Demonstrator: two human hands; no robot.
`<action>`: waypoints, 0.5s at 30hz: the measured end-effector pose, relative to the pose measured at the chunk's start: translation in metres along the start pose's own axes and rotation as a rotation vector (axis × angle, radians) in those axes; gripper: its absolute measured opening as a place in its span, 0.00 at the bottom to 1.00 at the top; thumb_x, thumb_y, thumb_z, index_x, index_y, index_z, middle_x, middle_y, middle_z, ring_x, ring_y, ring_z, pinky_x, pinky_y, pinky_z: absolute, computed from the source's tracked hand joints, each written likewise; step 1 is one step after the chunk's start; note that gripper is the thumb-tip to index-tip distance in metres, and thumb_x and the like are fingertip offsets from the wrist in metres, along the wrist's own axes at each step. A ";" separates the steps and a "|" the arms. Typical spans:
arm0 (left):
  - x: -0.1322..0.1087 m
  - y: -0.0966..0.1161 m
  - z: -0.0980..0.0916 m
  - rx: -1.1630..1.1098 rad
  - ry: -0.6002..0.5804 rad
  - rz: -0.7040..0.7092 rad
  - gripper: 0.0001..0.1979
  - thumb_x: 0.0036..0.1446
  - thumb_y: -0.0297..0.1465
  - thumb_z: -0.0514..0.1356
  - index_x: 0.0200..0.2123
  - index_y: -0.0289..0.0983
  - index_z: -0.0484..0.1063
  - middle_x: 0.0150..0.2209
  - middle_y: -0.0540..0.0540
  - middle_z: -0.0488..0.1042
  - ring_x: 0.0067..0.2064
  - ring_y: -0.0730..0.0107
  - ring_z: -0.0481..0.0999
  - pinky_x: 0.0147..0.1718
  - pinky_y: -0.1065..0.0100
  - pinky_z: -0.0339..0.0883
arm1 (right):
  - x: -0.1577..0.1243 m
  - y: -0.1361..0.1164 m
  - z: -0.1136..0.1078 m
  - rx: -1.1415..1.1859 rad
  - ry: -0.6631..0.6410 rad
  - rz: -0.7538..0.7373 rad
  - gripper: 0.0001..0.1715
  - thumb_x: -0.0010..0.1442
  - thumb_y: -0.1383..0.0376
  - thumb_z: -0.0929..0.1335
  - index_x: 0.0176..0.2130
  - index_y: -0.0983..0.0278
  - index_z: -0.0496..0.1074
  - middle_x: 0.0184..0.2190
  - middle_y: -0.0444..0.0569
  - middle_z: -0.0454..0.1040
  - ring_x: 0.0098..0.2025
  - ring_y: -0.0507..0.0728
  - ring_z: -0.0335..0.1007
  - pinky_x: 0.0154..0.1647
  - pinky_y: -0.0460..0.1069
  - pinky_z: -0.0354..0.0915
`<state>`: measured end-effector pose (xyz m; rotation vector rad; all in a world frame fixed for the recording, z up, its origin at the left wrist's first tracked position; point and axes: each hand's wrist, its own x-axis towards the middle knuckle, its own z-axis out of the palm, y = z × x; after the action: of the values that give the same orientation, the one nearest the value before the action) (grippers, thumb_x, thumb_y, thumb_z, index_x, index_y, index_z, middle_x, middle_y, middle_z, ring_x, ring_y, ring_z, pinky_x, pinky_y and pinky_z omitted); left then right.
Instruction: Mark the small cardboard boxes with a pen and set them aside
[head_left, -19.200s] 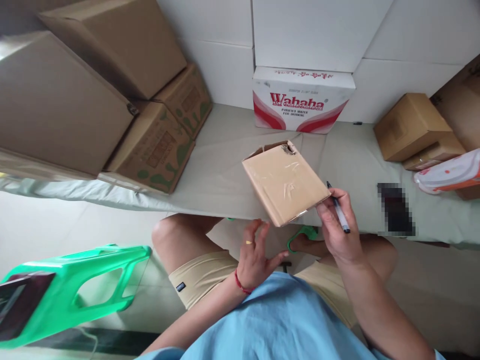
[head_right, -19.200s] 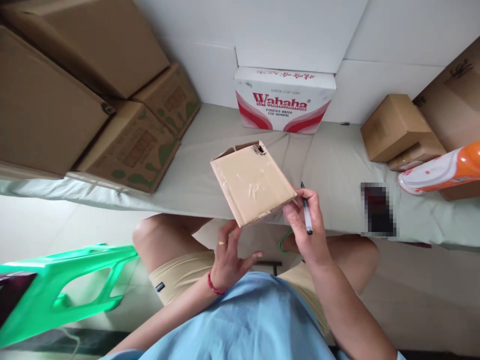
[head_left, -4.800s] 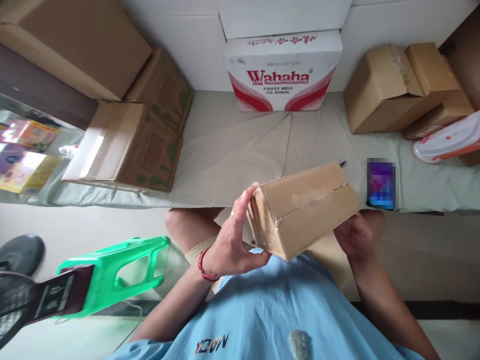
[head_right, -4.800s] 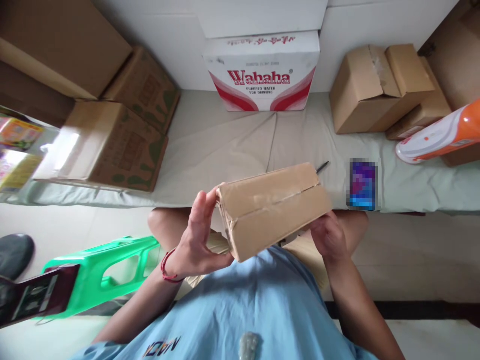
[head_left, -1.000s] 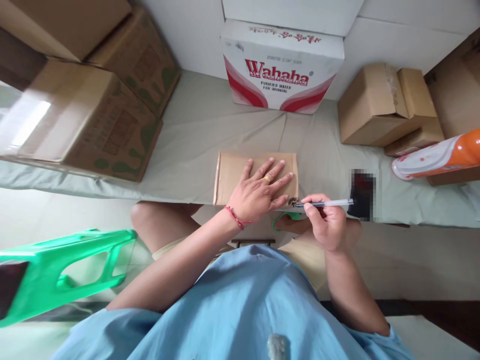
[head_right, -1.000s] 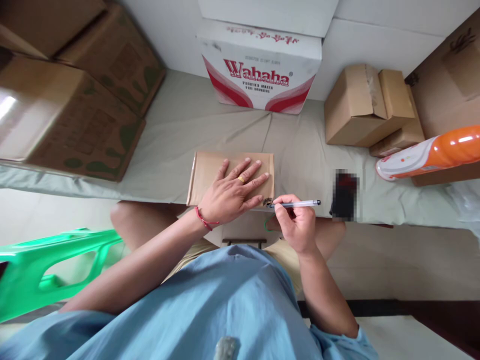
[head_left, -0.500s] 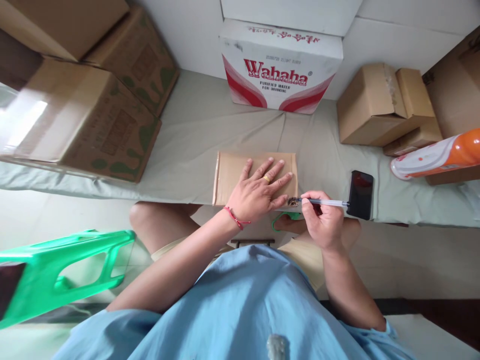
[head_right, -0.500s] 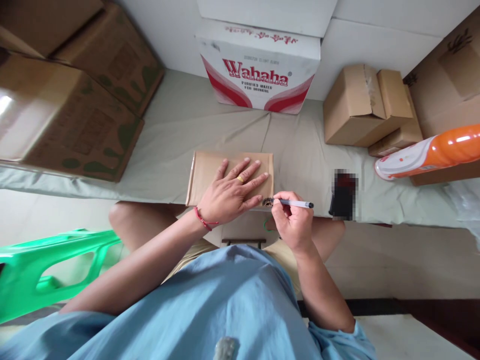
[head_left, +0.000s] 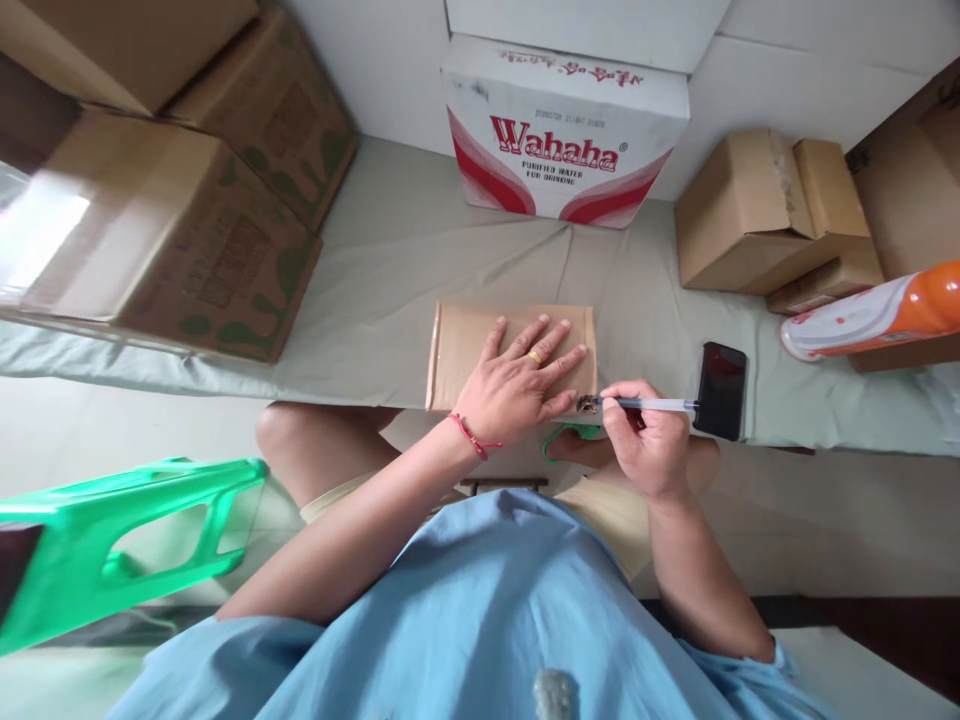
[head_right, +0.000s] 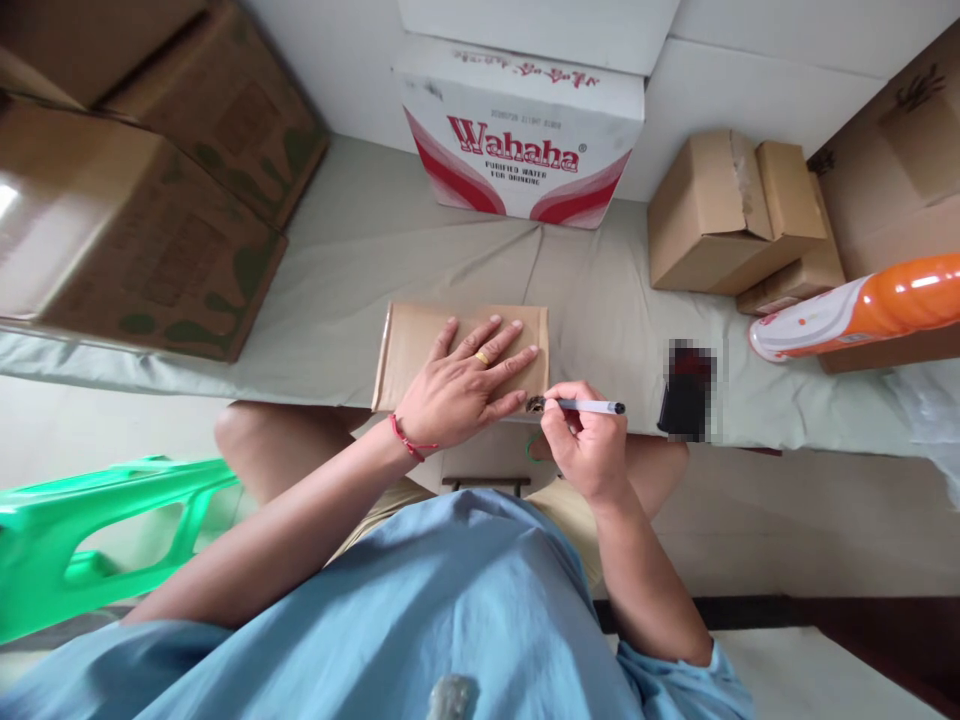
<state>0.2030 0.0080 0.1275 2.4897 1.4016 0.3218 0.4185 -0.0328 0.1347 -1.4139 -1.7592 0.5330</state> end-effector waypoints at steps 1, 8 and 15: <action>0.000 0.000 0.000 -0.001 -0.001 0.000 0.30 0.77 0.49 0.53 0.77 0.49 0.63 0.80 0.43 0.57 0.80 0.42 0.57 0.76 0.28 0.42 | 0.000 0.000 0.000 -0.005 -0.011 -0.009 0.07 0.69 0.63 0.68 0.38 0.60 0.77 0.27 0.42 0.78 0.23 0.50 0.68 0.27 0.47 0.65; -0.001 -0.001 0.003 0.009 0.029 0.006 0.30 0.77 0.50 0.52 0.76 0.48 0.64 0.80 0.43 0.57 0.80 0.44 0.56 0.76 0.29 0.43 | -0.001 0.001 -0.002 -0.054 0.000 -0.053 0.06 0.68 0.64 0.68 0.38 0.59 0.77 0.30 0.44 0.79 0.27 0.53 0.73 0.33 0.48 0.70; -0.001 -0.001 0.005 0.006 0.035 0.009 0.29 0.77 0.49 0.53 0.76 0.49 0.65 0.80 0.44 0.57 0.80 0.45 0.56 0.77 0.30 0.43 | -0.003 0.002 -0.004 -0.071 0.001 -0.059 0.06 0.68 0.65 0.68 0.38 0.59 0.77 0.30 0.44 0.79 0.27 0.53 0.72 0.33 0.49 0.70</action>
<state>0.2032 0.0073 0.1225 2.5071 1.4074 0.3646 0.4234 -0.0359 0.1343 -1.4061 -1.8292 0.4428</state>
